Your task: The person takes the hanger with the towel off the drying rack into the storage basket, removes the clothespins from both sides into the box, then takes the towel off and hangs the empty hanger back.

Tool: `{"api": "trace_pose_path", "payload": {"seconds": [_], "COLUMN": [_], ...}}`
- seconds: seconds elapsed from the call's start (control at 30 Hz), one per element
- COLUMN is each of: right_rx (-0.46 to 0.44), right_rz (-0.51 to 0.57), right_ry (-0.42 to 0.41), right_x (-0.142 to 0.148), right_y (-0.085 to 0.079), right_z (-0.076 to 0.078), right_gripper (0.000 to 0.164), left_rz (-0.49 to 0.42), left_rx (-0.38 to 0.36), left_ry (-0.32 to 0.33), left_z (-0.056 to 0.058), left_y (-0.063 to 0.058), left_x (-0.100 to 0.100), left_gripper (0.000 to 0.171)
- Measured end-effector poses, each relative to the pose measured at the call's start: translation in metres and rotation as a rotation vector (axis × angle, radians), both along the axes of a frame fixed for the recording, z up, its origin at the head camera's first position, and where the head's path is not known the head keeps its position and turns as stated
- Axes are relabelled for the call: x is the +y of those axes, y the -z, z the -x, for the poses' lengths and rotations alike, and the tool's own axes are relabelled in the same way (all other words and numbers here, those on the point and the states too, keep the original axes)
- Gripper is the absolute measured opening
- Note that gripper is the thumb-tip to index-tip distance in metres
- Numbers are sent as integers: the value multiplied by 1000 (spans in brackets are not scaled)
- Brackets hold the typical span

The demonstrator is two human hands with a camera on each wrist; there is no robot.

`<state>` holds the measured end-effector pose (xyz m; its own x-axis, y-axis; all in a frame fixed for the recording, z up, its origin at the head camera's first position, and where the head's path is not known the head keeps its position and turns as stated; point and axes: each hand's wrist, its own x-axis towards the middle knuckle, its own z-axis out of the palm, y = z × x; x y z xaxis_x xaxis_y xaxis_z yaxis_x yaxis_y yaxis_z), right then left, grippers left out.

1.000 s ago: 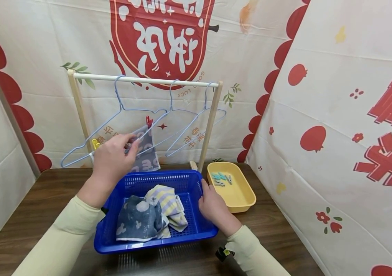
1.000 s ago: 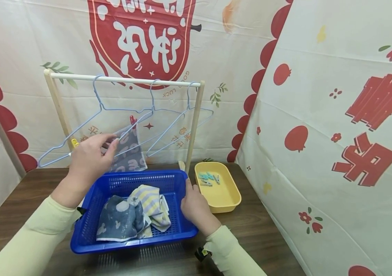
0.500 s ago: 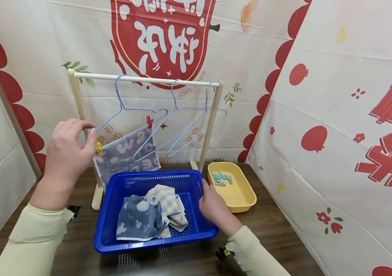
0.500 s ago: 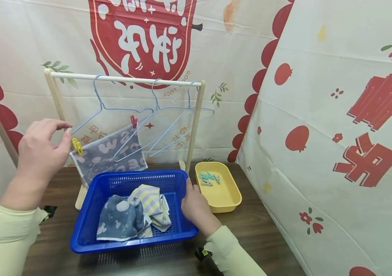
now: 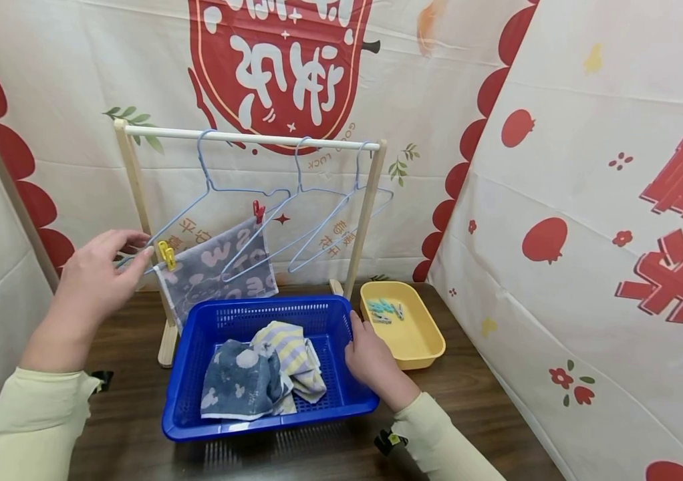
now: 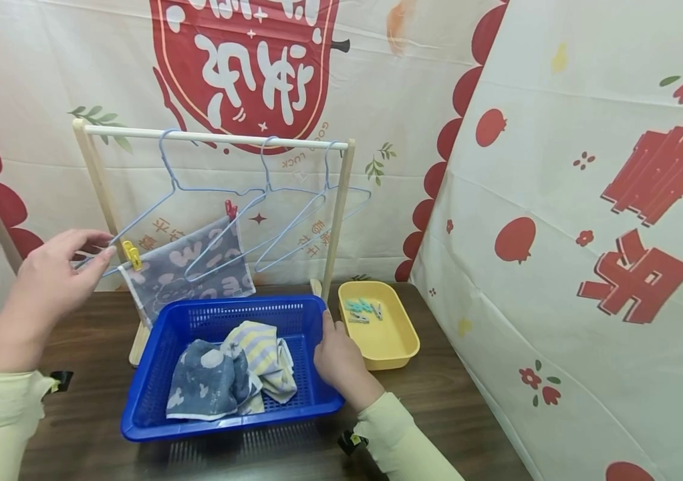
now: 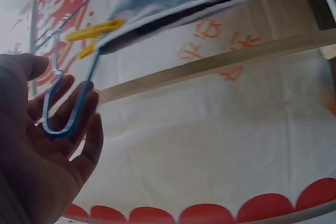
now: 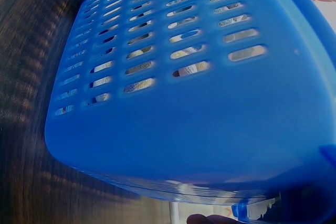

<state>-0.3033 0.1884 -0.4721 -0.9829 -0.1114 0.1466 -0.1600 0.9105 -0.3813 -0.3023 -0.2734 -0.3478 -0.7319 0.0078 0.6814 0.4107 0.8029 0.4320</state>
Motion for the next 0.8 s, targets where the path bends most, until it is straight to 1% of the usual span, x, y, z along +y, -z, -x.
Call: {"api": "trace_pose_path", "payload": {"seconds": [0.07,0.13,0.3,0.47,0.53,0.63,0.8], "right_rx": [-2,-8,-27,-31,-31,-29,-30], "right_rz": [-1,0,5,5,5,5,5], "right_ry": [1,4,13,17,17,15,15], "right_x": [0,-1,-1,-1,-1,-1,-2], "right_y": [0,-1,0,0,0,-1,-1], "right_z": [0,0,1,1,1,0,0], "right_gripper": [67,67,67,67,67,67,68], "left_rz": [-2,-13,-38,-43,-34,-17,-19], "left_rx": [7,38,167,285,321,350,339], "left_ry": [-8,-16,-33,-28,-24,-22,-5], "left_z": [0,2,7,13,14,15,15], "left_y": [5,10,19,23,24,26,28], "left_x": [-1,-2,-3,-1,0,2,4], "left_gripper": [30,29,22,15,12,11,12]}}
